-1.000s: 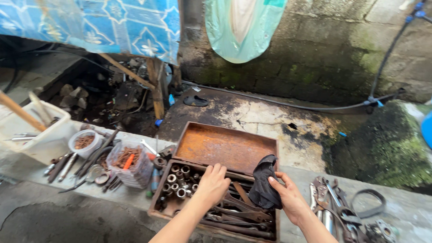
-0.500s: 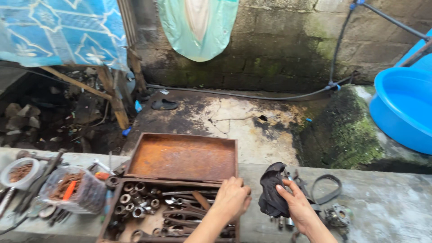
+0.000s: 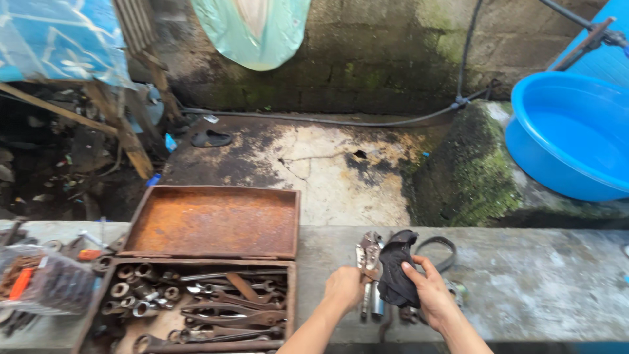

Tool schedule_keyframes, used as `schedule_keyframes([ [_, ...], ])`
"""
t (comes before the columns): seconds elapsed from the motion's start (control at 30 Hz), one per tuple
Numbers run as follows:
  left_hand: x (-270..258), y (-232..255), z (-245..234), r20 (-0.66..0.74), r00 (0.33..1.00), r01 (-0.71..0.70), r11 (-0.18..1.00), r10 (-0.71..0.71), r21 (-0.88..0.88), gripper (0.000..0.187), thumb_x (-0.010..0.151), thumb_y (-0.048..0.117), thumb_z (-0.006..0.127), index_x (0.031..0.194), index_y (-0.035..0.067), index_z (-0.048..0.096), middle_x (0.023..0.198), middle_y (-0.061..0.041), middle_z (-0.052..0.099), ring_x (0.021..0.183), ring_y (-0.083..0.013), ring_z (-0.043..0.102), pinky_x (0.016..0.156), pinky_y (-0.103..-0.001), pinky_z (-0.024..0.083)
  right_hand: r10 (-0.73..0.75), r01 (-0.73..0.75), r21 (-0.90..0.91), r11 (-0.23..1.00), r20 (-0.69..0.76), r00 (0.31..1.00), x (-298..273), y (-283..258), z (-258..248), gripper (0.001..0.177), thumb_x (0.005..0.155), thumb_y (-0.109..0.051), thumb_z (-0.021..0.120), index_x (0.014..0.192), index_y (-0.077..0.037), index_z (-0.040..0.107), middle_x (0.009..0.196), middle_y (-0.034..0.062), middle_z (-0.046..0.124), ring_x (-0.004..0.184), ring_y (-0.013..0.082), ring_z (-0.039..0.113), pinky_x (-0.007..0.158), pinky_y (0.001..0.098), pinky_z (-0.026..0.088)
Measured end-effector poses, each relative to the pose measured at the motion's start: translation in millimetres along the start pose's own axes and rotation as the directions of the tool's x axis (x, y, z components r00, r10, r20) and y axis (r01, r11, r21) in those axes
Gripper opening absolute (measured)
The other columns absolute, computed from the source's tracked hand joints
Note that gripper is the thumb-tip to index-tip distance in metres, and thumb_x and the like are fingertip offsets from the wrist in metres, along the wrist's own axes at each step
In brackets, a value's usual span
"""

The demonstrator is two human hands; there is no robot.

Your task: The person wipes various hand tools and metal parts with a cloth, retrieving items from a rusty toolbox and the bench to clean them by hand.

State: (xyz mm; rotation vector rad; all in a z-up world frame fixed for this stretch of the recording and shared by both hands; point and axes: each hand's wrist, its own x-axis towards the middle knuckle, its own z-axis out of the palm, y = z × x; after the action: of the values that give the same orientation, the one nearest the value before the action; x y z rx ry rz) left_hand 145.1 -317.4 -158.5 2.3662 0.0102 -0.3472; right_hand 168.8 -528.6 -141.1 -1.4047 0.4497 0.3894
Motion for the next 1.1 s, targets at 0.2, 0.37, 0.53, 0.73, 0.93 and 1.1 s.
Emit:
schedule_keyframes([
  [0.2, 29, -12, 52, -0.003, 0.985, 0.173, 0.983, -0.173, 0.055, 0.024, 0.095, 0.023, 0.060, 0.106, 0.010, 0.076, 0.107, -0.025, 0.071, 0.105, -0.0429, 0.068, 0.090, -0.053, 0.055, 0.020, -0.022, -0.039, 0.999, -0.029, 0.999, 4, -15, -23, 0.033, 0.096, -0.019, 0.064, 0.128, -0.010, 0.058, 0.100, 0.0122, 0.075, 0.085, 0.0185, 0.071, 0.073, 0.0347, 0.056],
  [0.37, 51, -27, 82, -0.028, 0.978, 0.208, 0.974, -0.207, 0.090, 0.026, 0.098, 0.024, 0.060, 0.105, 0.005, 0.076, 0.108, -0.026, 0.071, 0.105, -0.0419, 0.069, 0.090, -0.051, 0.055, 0.021, -0.020, -0.077, 0.997, 0.008, 1.000, 2, -26, -36, 0.033, 0.097, -0.020, 0.064, 0.127, -0.009, 0.058, 0.102, 0.0093, 0.074, 0.087, 0.0164, 0.071, 0.075, 0.0334, 0.057],
  [0.53, 64, -49, 114, -0.161, 0.986, 0.085, 0.971, -0.049, 0.223, 0.023, 0.094, 0.009, 0.056, 0.109, 0.008, 0.072, 0.108, -0.019, 0.070, 0.102, -0.0372, 0.070, 0.084, -0.049, 0.057, 0.075, -0.074, -0.128, 0.989, 0.003, 0.997, 5, -24, -50, 0.033, 0.097, -0.020, 0.063, 0.128, -0.010, 0.057, 0.101, 0.0115, 0.074, 0.087, 0.0176, 0.071, 0.075, 0.0348, 0.057],
  [0.73, 71, -55, 136, -0.145, 0.983, -0.040, 0.902, 0.113, 0.430, 0.019, 0.091, 0.006, 0.056, 0.108, 0.003, 0.065, 0.107, -0.017, 0.068, 0.102, -0.0331, 0.068, 0.078, -0.047, 0.059, 0.080, -0.078, -0.097, 0.992, 0.015, 0.997, 14, -10, -68, 0.035, 0.095, -0.018, 0.065, 0.128, -0.009, 0.057, 0.103, 0.0104, 0.074, 0.088, 0.0181, 0.071, 0.078, 0.0349, 0.057],
  [0.93, 58, -41, 134, -0.295, 0.954, 0.117, 0.971, -0.051, 0.210, 0.025, 0.080, 0.008, 0.068, 0.104, 0.005, 0.063, 0.109, -0.017, 0.067, 0.109, -0.0351, 0.063, 0.088, -0.051, 0.052, 0.096, -0.096, -0.084, 0.992, 0.000, 0.995, 14, -6, -79, 0.036, 0.095, -0.020, 0.065, 0.128, -0.008, 0.056, 0.107, 0.0103, 0.074, 0.091, 0.0176, 0.071, 0.080, 0.0341, 0.057],
  [1.1, 53, -26, 123, -0.284, 0.936, 0.200, 0.978, -0.209, -0.060, 0.032, 0.077, 0.010, 0.070, 0.106, 0.003, 0.059, 0.101, -0.020, 0.069, 0.100, -0.0402, 0.066, 0.086, -0.051, 0.052, 0.101, -0.102, -0.067, 0.993, -0.022, 0.995, 10, -8, -80, 0.035, 0.096, -0.021, 0.064, 0.127, -0.008, 0.057, 0.106, 0.0110, 0.073, 0.090, 0.0186, 0.071, 0.077, 0.0355, 0.057],
])
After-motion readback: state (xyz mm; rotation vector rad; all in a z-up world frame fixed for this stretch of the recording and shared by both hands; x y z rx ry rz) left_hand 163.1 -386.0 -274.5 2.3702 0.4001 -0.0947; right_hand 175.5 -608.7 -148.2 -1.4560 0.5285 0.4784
